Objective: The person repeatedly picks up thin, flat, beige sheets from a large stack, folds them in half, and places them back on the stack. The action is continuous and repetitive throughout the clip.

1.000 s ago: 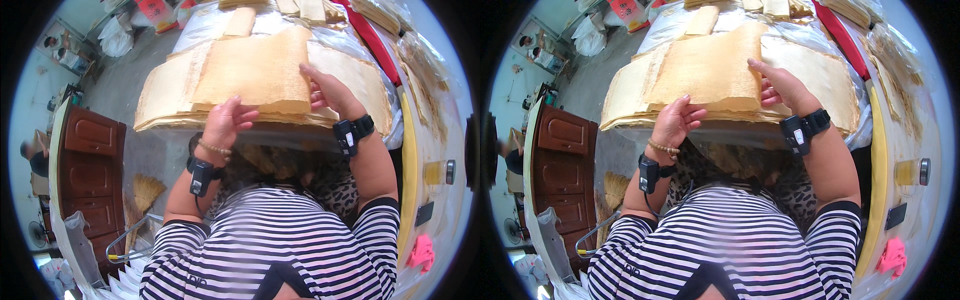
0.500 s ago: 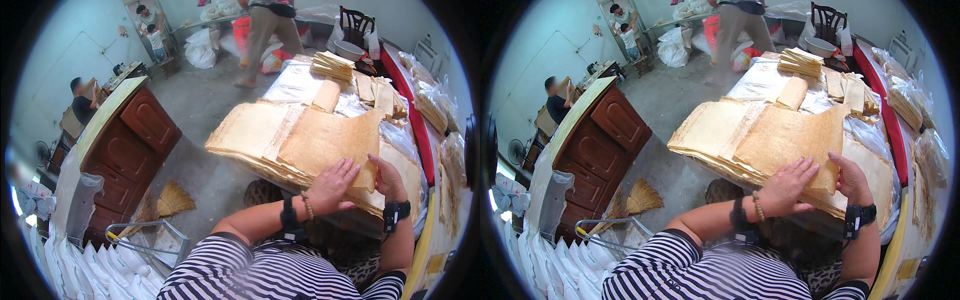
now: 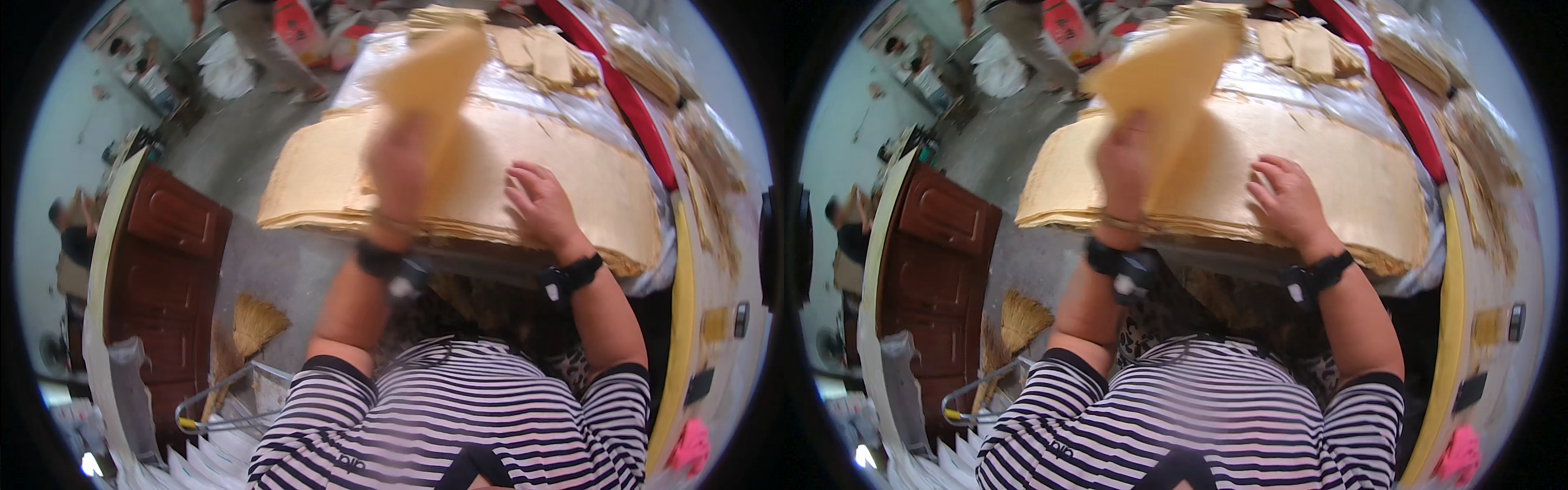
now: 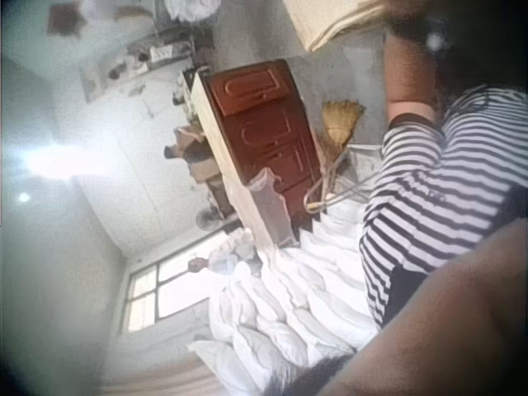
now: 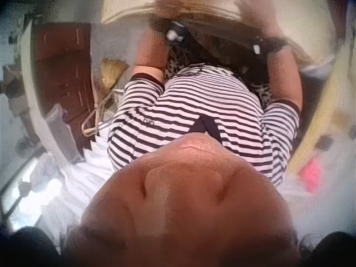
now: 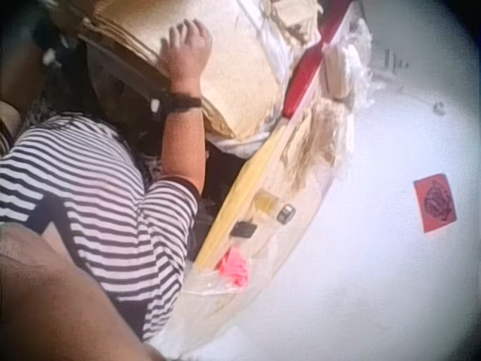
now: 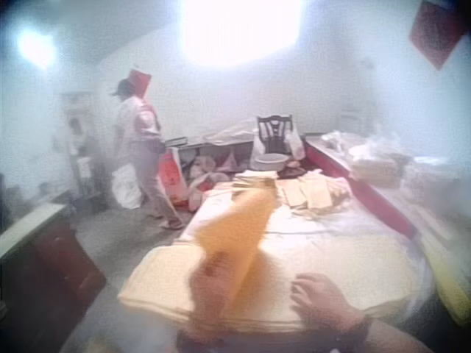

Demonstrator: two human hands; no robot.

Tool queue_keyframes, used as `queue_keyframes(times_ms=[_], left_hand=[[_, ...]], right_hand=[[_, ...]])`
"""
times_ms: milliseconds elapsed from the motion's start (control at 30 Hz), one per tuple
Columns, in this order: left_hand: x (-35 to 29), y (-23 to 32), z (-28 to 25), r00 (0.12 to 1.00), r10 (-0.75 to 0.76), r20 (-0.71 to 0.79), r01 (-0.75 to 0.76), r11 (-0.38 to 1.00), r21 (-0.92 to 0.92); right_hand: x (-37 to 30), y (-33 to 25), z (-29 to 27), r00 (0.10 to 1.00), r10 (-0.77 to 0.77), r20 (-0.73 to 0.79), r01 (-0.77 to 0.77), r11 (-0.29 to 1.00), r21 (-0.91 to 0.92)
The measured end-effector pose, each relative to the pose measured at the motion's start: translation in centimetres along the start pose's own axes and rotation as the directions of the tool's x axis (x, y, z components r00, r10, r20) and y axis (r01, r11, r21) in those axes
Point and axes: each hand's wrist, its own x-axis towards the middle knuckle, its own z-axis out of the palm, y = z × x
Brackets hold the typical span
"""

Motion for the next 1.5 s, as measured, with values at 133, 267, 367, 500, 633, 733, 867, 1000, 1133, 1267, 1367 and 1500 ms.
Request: queue_keyframes(times_ms=[133,267,367,500,633,733,867,1000,1133,1267,1367,1500], left_hand=[[5.5,-0.9,-6.4,0.981,-0.056,-0.183,-0.068,0.794,-0.604],[8.9,-1.7,-10.3,0.967,-0.095,-0.238,-0.075,0.783,-0.618],[9.8,-3.4,-11.7,0.944,-0.181,-0.274,-0.023,0.797,-0.604],[10.2,-6.0,-13.3,0.920,-0.255,-0.296,0.037,0.811,-0.584],[12.7,-7.0,-15.2,0.920,-0.257,-0.294,0.032,0.800,-0.599],[14.2,-7.9,-17.0,0.899,-0.320,-0.300,0.076,0.786,-0.613],[15.6,-10.7,-19.6,0.921,-0.227,-0.315,0.005,0.818,-0.575],[17.9,-11.0,-24.1,0.872,-0.298,-0.388,0.054,0.847,-0.528],[19.3,-5.9,-26.8,0.872,-0.079,-0.482,-0.105,0.934,-0.342],[17.4,1.2,-21.8,0.817,0.480,-0.321,-0.385,0.867,0.316],[11.8,4.5,-13.1,0.680,0.733,0.030,-0.610,0.542,0.578],[-0.1,6.4,0.3,0.585,0.750,0.309,-0.768,0.390,0.509]], right_hand=[[-0.2,-1.4,0.3,0.999,0.032,0.022,-0.028,0.986,-0.167],[0.3,-2.4,-0.1,0.998,0.052,0.030,-0.046,0.980,-0.192],[-0.1,-2.3,0.0,0.999,0.051,0.019,-0.046,0.978,-0.202],[-0.5,-1.8,0.2,0.999,0.052,0.014,-0.047,0.975,-0.218],[-0.4,-1.9,0.3,0.997,0.068,0.028,-0.060,0.969,-0.241],[-0.3,-2.2,0.2,0.997,0.077,0.027,-0.068,0.963,-0.259],[-0.3,-2.3,0.2,0.997,0.078,0.020,-0.070,0.963,-0.259],[-0.3,-2.2,0.2,0.996,0.083,0.020,-0.076,0.969,-0.234],[-0.4,-2.1,0.2,0.998,0.069,0.010,-0.065,0.969,-0.236],[-0.4,-2.0,0.5,0.996,0.089,0.008,-0.085,0.971,-0.222],[-0.1,-1.8,-0.1,0.983,0.181,0.023,-0.181,0.983,0.017],[0.7,-1.7,-2.4,0.741,0.604,0.293,-0.494,0.195,0.847]])
